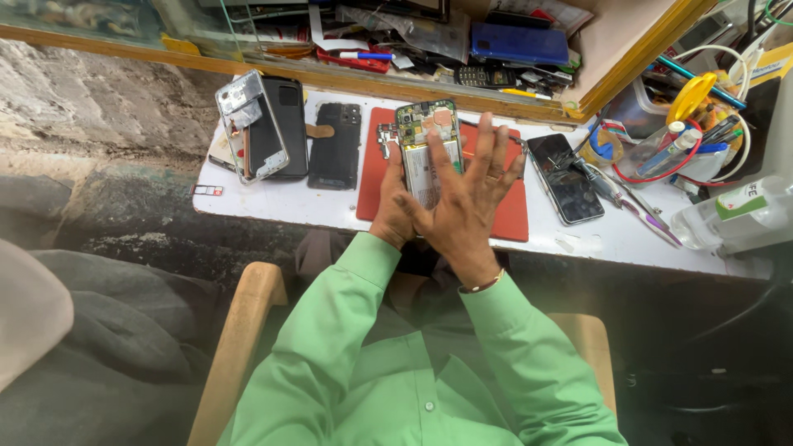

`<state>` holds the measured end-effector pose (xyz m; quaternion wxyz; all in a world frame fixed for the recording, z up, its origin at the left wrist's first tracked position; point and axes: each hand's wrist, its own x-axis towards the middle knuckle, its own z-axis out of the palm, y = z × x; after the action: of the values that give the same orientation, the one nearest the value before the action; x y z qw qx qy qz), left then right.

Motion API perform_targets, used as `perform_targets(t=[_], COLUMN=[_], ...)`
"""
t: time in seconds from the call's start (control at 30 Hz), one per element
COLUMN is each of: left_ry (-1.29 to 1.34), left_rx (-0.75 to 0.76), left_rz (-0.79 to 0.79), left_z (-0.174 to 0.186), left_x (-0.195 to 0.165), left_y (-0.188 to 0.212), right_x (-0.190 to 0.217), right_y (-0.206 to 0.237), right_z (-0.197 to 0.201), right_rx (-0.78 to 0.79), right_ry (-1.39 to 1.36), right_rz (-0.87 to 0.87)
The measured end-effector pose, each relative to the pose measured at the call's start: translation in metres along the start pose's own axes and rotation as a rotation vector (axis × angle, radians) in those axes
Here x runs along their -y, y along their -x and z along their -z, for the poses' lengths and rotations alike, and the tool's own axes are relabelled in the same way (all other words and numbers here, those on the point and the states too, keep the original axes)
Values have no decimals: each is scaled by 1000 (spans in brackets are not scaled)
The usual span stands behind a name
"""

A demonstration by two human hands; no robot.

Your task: The person disassembles a smartphone by removing the back cover and using a screwdriver to loosen screws. They then reassemble the phone and test the screen by swiping and entering a passcode. The person handles the phone, back cover, and screwdriver throughout the process.

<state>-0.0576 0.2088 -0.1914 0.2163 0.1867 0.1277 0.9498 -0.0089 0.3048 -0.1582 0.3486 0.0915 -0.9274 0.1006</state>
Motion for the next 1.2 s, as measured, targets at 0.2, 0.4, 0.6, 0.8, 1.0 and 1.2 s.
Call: perform_targets(t=[0.2, 0.4, 0.6, 0.8, 1.0, 1.2], left_ry=[148, 76, -7, -11, 48, -16], left_rx=[29, 19, 10, 9, 32, 104], left_rz=[46, 3, -43, -15, -31, -29], left_z=[-5, -4, 0, -1, 4, 5], left_x=[1, -1, 1, 0, 2, 3], left_y=[0, -1, 0, 2, 2, 3], right_x=[20, 10, -21, -1, -12, -39], right_y=[5, 4, -3, 4, 14, 36], right_z=[-8, -6, 6, -4, 0, 16], right_rx=[10, -3, 4, 72, -118, -151], right_ry=[-45, -4, 6, 17, -217, -394], right_rz=[17, 29, -42, 37, 83, 17])
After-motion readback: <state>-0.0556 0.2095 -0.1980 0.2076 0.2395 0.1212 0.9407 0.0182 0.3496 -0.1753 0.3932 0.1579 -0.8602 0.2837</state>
